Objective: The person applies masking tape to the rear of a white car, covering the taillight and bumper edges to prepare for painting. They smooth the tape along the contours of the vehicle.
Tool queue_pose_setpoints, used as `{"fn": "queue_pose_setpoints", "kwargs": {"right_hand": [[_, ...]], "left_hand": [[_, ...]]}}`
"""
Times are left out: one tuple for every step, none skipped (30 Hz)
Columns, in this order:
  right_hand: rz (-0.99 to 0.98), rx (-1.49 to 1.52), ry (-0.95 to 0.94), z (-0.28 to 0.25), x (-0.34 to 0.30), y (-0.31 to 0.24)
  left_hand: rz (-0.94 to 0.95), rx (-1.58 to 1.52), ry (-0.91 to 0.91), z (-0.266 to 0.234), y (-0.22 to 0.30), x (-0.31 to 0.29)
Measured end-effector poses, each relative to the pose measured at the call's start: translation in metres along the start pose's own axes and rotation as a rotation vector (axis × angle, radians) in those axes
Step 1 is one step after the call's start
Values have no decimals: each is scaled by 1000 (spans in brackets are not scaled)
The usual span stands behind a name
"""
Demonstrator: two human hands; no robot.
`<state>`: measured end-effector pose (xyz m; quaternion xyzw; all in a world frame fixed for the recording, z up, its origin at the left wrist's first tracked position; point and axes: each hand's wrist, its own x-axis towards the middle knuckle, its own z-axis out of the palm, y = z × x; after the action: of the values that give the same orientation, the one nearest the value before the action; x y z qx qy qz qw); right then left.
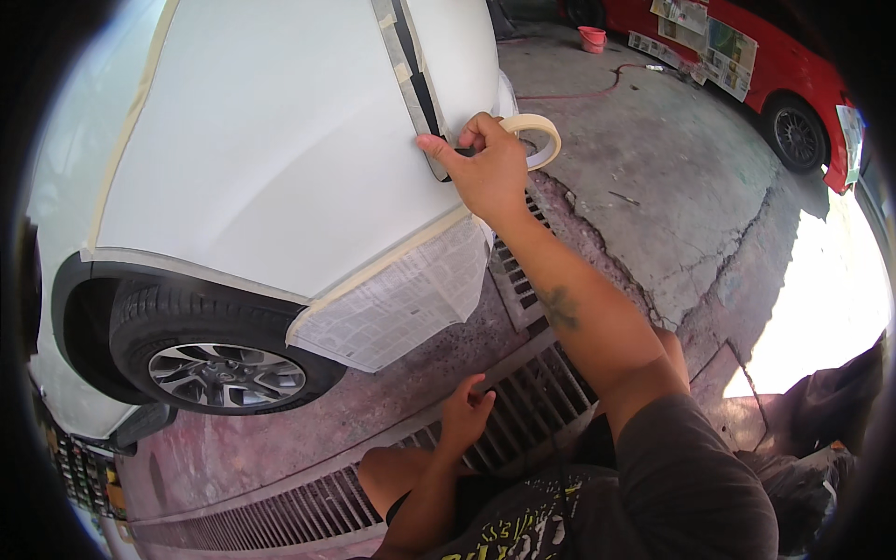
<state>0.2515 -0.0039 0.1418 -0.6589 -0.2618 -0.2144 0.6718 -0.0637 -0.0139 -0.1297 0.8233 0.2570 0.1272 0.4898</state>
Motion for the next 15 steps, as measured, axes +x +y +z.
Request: {"fn": "queue_pose_setpoints", "kwargs": {"right_hand": [[-12,6,-19,5,2,1],[-25,10,-38,7,4,3],[28,8,-25,7,5,5],[44,24,34,1,6,8],[58,47,87,-4,5,9],[73,71,139,-9,4,9],[-18,-38,56,-11,-1,9],[-60,-119,9,-11,-4,10],[-101,-200,-39,-11,-6,8],[-142,-278,-88,-11,-9,9],[-109,-248,-55,-11,-9,13],[-75,-217,-22,-12,-9,22],[-42,-185,11,-13,-10,31],[-5,-151,42,-13,-12,32],[-148,-284,9,-14,-20,33]], "left_hand": [[4,0,-4,0,-1,1],[10,-1,-9,0,-1,2],[16,-3,-15,0,-1,3],[21,-6,-14,1,-1,2],[24,-10,-2,1,-1,2],[27,-14,10,0,-1,2],[32,-11,14,-1,-1,3],[33,-11,7,2,-2,1],[33,-12,0,3,-2,0],[26,-18,-10,5,-3,-1],[27,-25,-17,4,-2,2],[29,-31,-24,4,0,4],[20,-31,-22,4,2,4],[9,-28,-19,5,2,3],[-2,-25,-17,5,2,2]]}}
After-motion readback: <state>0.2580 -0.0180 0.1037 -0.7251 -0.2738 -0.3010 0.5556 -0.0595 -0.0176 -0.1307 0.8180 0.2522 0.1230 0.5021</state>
